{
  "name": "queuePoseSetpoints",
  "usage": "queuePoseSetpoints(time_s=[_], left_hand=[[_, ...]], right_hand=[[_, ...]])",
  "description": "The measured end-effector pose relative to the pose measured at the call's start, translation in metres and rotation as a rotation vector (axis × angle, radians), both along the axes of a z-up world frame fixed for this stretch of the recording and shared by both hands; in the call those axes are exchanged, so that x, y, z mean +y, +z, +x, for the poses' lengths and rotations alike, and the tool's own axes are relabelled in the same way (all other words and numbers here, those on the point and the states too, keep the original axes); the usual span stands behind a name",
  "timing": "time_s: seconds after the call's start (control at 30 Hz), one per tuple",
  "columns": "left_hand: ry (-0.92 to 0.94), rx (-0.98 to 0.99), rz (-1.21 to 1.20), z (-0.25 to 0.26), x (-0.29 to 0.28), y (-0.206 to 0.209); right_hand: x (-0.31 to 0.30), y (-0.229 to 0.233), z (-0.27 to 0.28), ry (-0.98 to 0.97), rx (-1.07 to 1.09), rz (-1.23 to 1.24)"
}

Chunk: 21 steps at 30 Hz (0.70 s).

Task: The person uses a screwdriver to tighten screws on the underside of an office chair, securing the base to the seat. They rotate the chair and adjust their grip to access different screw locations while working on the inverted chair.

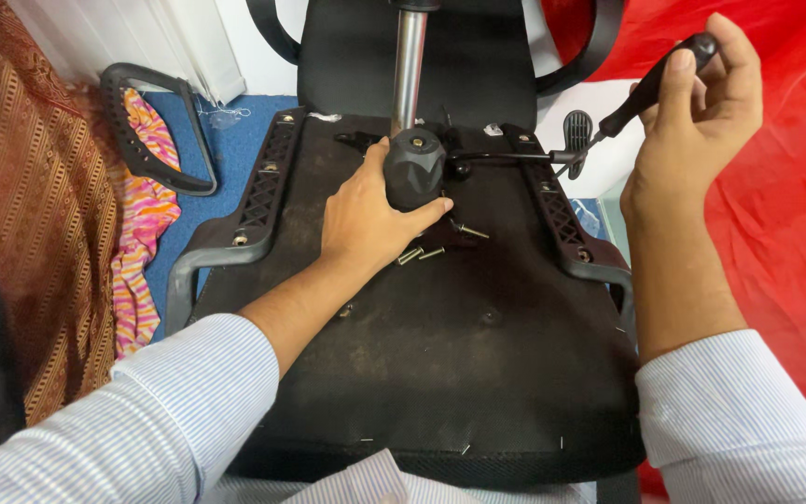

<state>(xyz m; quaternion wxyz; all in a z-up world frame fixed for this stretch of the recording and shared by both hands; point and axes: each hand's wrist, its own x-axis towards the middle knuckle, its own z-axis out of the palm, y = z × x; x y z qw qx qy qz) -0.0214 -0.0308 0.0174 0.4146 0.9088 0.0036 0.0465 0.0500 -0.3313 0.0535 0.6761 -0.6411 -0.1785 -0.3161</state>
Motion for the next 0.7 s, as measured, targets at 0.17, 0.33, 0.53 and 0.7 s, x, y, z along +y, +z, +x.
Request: queuePoseSetpoints(time_s=[0.17,0.33,0.53,0.7], left_hand=[[-0.003,-0.052,-0.026,-0.003,-0.002,0.001],[-0.029,-0.135,-0.102,-0.008,-0.006,0.001],[-0.031,-0.074,-0.031,-0.006,-0.005,0.0],[-0.03,-0.219,0.046,-0.001,-0.005,-0.006]], right_hand=[[0.007,-0.001,0.005,-0.034,0.054,-0.088],[0.012,-0.005,0.006,-0.076,0.027,-0.17],[0.01,-0.014,0.004,-0.077,0.013,-0.148],[0.01,-0.015,0.007,-0.16,-0.042,-0.266]])
